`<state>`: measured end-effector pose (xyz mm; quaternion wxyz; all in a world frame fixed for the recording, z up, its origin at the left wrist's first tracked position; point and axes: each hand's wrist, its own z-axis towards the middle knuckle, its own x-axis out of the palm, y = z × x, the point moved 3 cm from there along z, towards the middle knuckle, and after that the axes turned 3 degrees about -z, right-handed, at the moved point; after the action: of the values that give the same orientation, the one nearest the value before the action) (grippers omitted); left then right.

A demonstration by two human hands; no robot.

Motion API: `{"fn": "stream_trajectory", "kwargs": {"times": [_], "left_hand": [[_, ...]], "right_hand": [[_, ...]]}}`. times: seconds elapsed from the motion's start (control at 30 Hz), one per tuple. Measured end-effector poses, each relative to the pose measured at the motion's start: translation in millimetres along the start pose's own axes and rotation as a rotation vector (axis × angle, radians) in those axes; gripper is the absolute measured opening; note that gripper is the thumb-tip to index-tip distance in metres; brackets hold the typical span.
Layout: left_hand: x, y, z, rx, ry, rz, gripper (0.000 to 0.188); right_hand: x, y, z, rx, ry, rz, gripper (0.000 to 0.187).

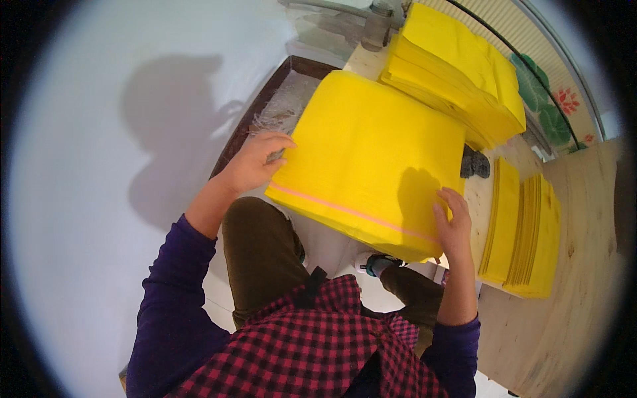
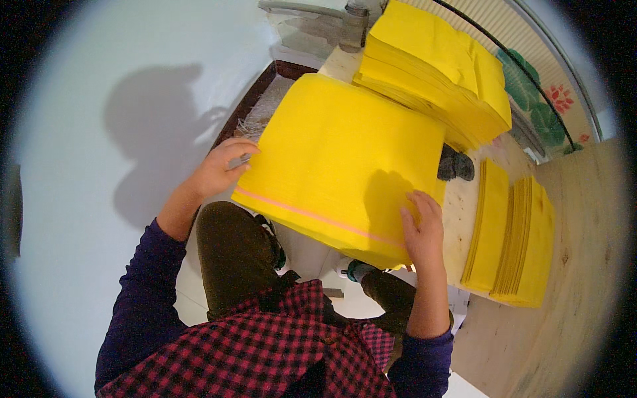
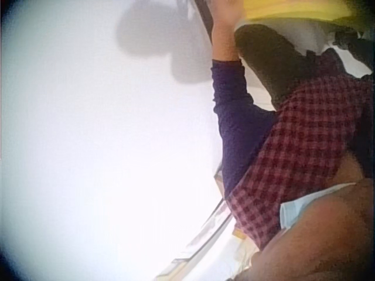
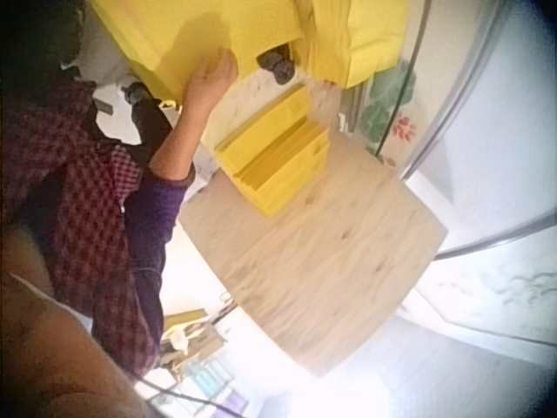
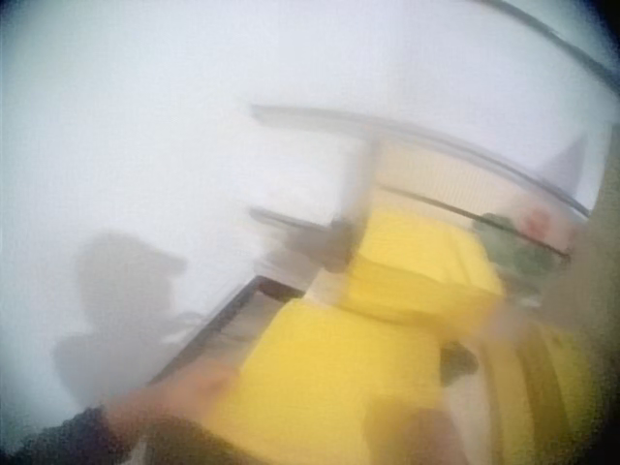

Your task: The person folds yellow fabric pieces on a table, aligning edges and pressing creases. They handle the fabric by hand, stacking folded pieces and occasionally wiping the surface with a dark cloth.

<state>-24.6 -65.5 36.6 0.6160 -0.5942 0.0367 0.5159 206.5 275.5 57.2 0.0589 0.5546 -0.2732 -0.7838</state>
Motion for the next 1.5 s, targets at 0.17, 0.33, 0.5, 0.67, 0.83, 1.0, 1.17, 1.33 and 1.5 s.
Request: {"fn": "stream_trajectory", "kwargs": {"times": [0.17, 0.33, 0.5, 0.67, 0.83, 1.0, 1.17, 1.33, 1.5], "left_hand": [[2.9, 5.9, -7.9, -0.029, 0.069, 0.034, 0.039], [5.2, 9.1, -7.5, -0.017, 0.061, 0.061, 0.03], [7.1, 11.0, -9.4, 0.066, 0.038, 0.133, 0.023], [9.2, 10.8, -9.7, 0.171, -0.03, 0.175, 0.015], [10.6, 7.7, -11.1, 0.197, -0.051, 0.214, 0.01], [10.6, 4.9, -16.9, 0.176, -0.034, 0.215, 0.011], [12.0, 4.0, -20.7, 0.166, -0.023, 0.222, 0.011], [10.3, 0.1, -20.4, 0.182, -0.03, 0.213, 0.013], [10.7, -3.5, -22.9, 0.159, -0.07, 0.18, 0.016]], "right_hand": [[-14.3, 11.2, -30.3, 0.103, -0.004, 0.059, 0.029], [-23.3, 15.8, -52.1, 0.11, -0.01, 0.053, 0.028], [-20.4, 14.1, -64.6, 0.131, -0.028, 0.098, 0.027], [-18.6, 15.4, -68.5, 0.143, -0.031, 0.135, 0.026], [-19.8, 18.1, -68.4, 0.147, -0.042, 0.126, 0.026], [-18.6, 19.5, -69.4, 0.137, -0.042, 0.12, 0.025], [-17.7, 20.1, -71.6, 0.143, -0.043, 0.134, 0.024], [-19.5, 14.5, -73.9, 0.146, -0.069, 0.17, 0.026], [-28.7, -5.9, -76.8, 0.355, -0.162, 0.349, 0.033]]}}
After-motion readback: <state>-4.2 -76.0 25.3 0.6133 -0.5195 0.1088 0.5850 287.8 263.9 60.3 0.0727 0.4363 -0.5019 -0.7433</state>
